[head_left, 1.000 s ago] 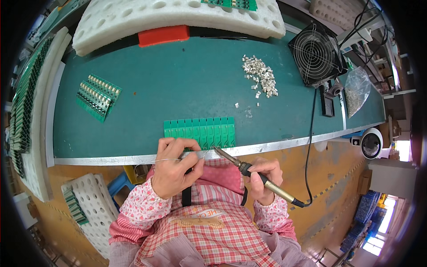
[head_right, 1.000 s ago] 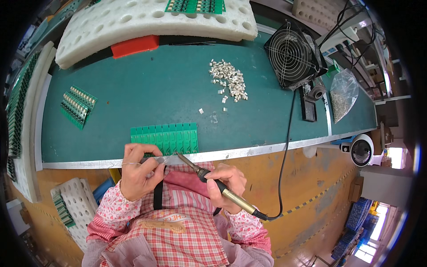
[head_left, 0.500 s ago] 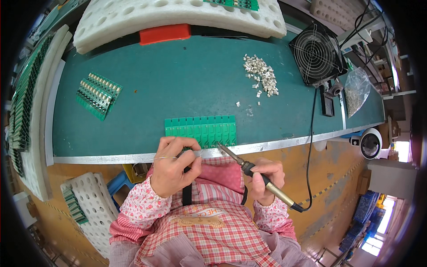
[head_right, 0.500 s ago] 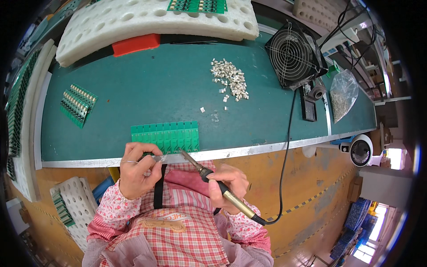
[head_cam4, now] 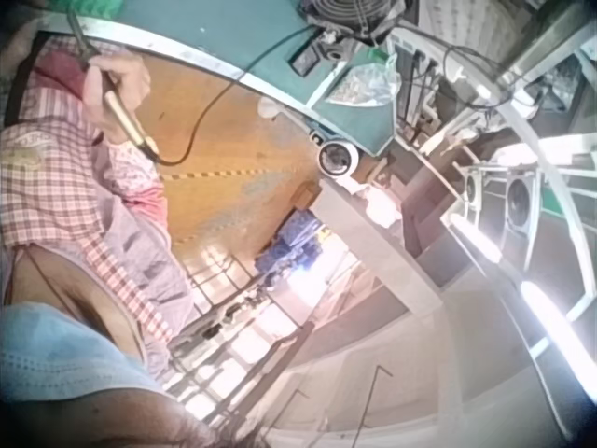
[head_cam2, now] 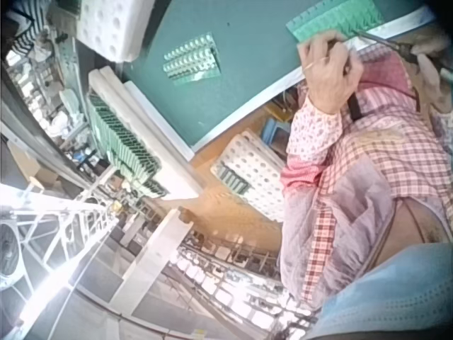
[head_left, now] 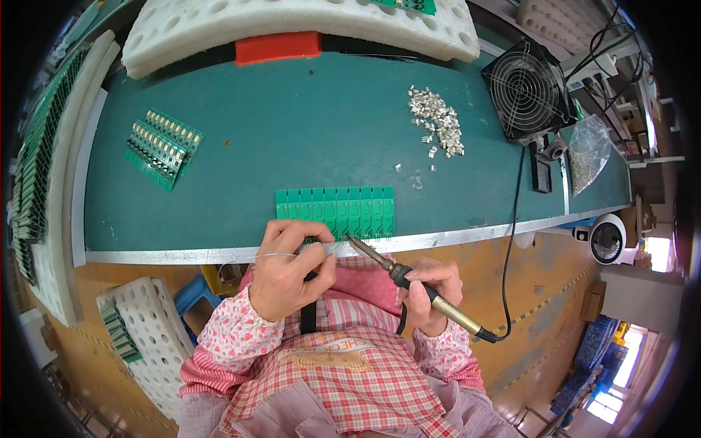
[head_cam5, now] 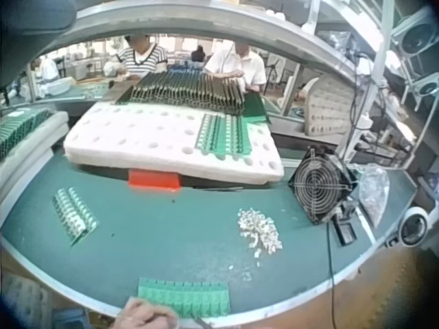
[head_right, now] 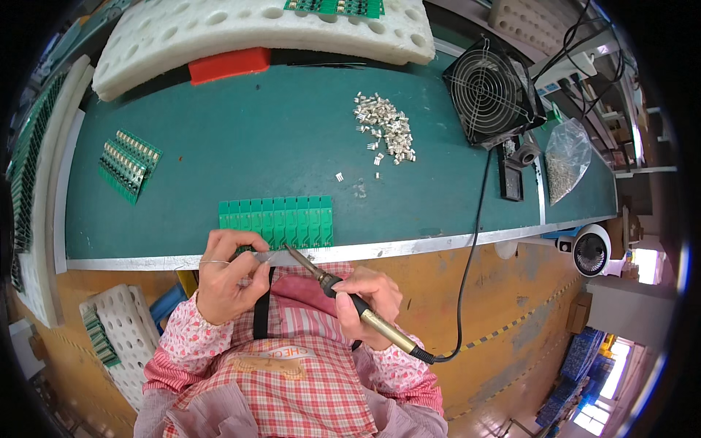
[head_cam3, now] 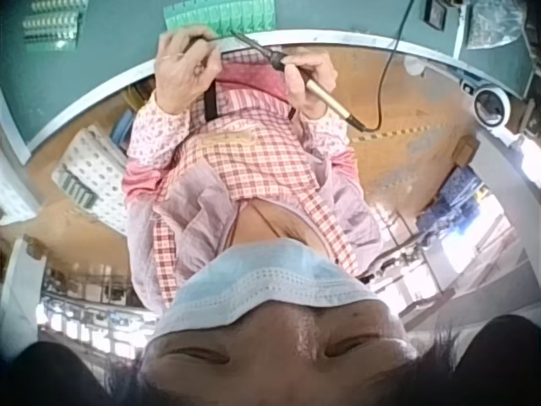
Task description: The person solders small electronic components onto circuit board strips using a soldering iron and solder wire, places a completed strip onto a foam tray, and solders components onto another circuit board.
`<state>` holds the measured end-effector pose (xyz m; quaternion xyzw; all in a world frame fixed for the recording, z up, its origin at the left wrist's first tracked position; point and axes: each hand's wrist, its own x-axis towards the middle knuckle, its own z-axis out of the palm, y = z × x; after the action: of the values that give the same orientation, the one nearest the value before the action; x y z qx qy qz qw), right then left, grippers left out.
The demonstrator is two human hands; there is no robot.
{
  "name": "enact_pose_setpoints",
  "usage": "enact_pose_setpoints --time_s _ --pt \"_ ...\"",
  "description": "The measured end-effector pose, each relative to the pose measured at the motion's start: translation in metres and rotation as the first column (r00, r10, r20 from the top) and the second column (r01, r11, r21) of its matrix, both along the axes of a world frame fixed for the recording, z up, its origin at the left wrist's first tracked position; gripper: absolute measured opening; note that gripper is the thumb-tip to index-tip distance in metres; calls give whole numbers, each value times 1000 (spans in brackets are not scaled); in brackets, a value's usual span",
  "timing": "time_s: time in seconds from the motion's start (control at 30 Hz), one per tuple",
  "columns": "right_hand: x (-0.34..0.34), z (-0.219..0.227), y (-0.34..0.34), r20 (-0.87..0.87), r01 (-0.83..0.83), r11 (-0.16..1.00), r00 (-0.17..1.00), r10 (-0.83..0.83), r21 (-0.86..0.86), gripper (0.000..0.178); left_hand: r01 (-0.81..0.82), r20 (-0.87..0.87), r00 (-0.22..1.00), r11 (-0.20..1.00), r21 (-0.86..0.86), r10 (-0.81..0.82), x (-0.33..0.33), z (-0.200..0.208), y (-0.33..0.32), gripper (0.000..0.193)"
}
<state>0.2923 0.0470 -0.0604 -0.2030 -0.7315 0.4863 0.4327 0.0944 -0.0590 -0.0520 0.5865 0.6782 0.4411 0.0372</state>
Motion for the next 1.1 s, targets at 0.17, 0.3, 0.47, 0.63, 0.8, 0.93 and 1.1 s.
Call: enact_pose_setpoints --time_s 0.17,0.3,0.47,0.63,0.8,0.93,1.1 --pt "3 -2 5 66 -86 990 995 79 109 14 1 -21 1000 1000 0 -1 1 -1 2 18" --pt "1 -2 2 44 -84 991 996 79 106 14 3 -24 1000 1000 -10 -3 1 1 2 18" --pt "2 -3 0 28 -87 987 996 84 133 16 17 -10 1000 999 -27 -17 0 2 2 17" --pt "1 0 -1 69 -86 985 995 77 147 15 61 16 998 998 -22 -61 -3 3 -2 16" --pt "2 3 -5 -8 -20 999 1000 21 37 14 72 126 990 996 -60 -64 -8 1 -9 15" --pt "-1 4 -5 12 -45 999 999 44 16 13 67 98 993 998 -2 -66 -8 0 -8 16" --pt "-4 2 -5 54 -106 993 993 103 49 15 76 100 992 997 -11 -75 -9 0 -8 17"
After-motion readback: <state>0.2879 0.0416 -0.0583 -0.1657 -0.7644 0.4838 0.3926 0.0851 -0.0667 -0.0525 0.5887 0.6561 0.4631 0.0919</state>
